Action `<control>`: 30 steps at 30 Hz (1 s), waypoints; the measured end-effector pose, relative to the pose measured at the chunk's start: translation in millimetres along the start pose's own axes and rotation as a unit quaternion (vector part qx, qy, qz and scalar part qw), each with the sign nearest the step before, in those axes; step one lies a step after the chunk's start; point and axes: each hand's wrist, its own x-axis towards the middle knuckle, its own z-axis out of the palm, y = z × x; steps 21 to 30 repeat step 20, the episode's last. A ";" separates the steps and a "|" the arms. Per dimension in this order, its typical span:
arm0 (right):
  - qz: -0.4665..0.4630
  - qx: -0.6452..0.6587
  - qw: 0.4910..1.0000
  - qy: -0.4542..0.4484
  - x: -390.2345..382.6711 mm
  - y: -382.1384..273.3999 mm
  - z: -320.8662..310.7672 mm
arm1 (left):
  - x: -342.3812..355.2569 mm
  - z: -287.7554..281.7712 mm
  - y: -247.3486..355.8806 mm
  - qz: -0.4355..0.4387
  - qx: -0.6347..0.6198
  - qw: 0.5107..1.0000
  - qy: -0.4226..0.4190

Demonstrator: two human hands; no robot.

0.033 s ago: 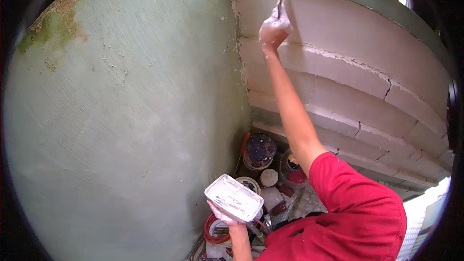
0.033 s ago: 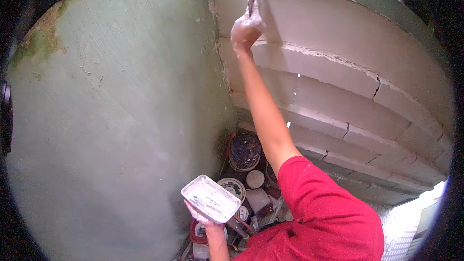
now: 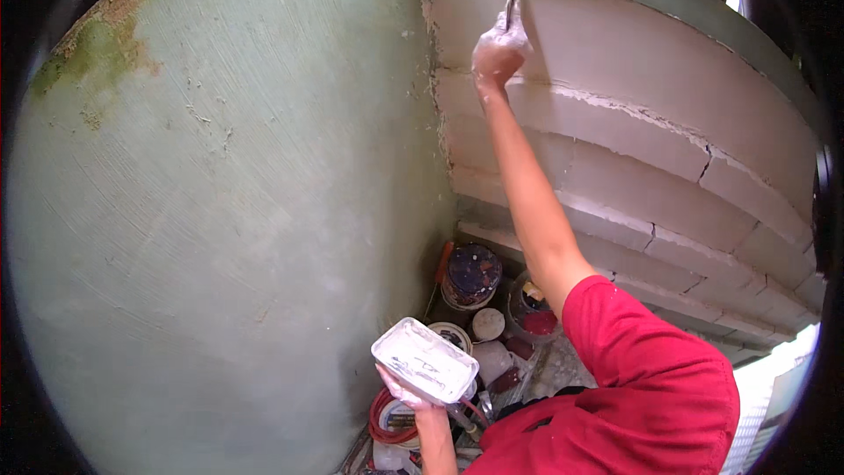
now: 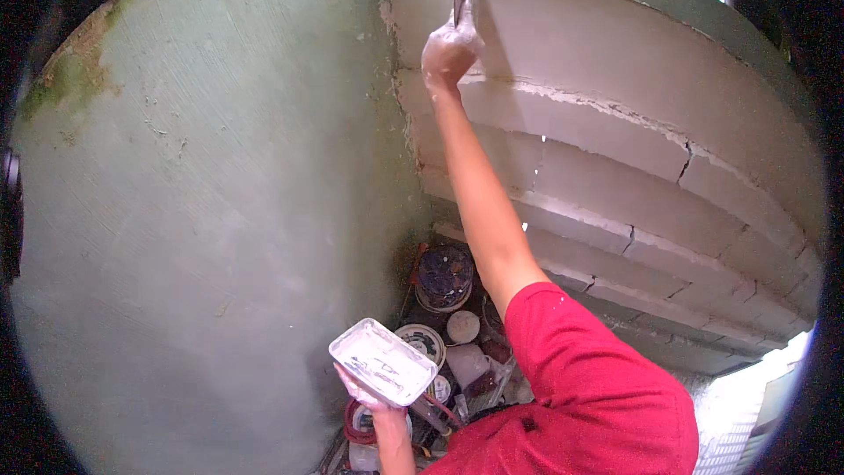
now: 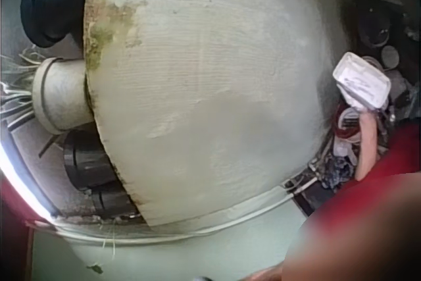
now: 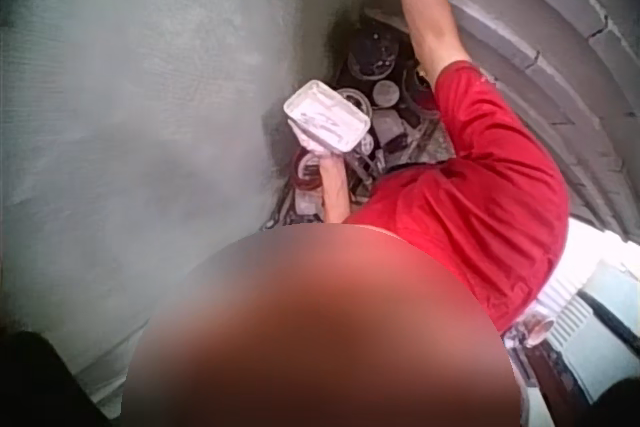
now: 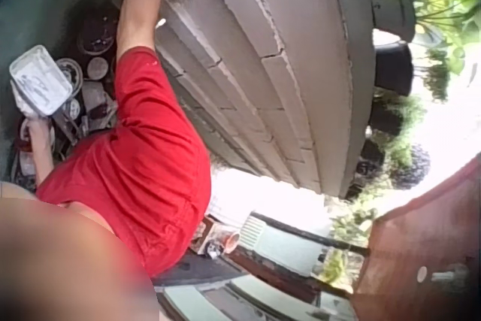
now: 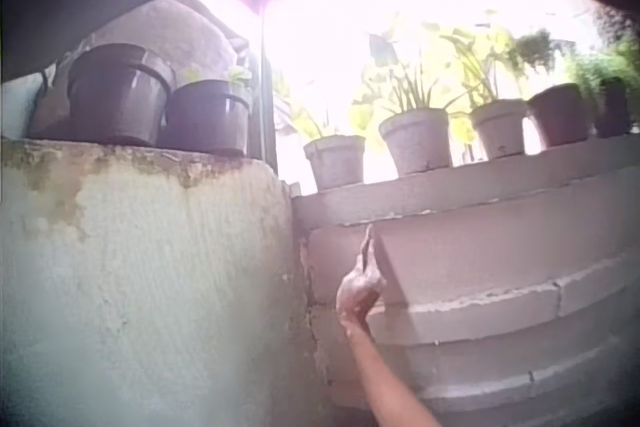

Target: Repairing a wall by applying putty or plaster to fill cracks.

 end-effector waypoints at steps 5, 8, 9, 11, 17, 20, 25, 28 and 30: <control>-0.258 -0.077 0.949 0.165 -19.3 -16.7 60.1 | 0.5 6.7 4.1 0.020 0.010 1.000 0.020; -0.081 -0.064 0.980 -0.171 -49.3 -27.7 65.7 | -5.4 13.9 3.7 0.020 0.002 1.000 0.021; -0.073 -0.064 0.978 -0.186 -48.2 -32.9 63.0 | -4.4 16.6 2.8 0.002 -0.018 1.000 -0.025; -0.032 0.044 0.994 -0.096 -41.4 -44.6 54.1 | -3.9 19.2 4.5 0.008 0.001 1.000 0.012; 0.017 -0.054 0.995 0.083 4.7 -8.3 -84.7 | 1.9 13.2 6.4 -0.015 0.044 0.999 0.023; 0.039 -0.108 0.987 0.116 26.0 10.9 -124.0 | 0.2 17.6 3.0 0.005 0.091 0.993 0.075; 0.039 -0.108 0.987 0.116 26.0 10.9 -124.0 | 0.2 17.6 3.0 0.005 0.091 0.993 0.075; 0.039 -0.108 0.987 0.116 26.0 10.9 -124.0 | 0.2 17.6 3.0 0.005 0.091 0.993 0.075; 0.039 -0.108 0.987 0.116 26.0 10.9 -124.0 | 0.2 17.6 3.0 0.005 0.091 0.993 0.075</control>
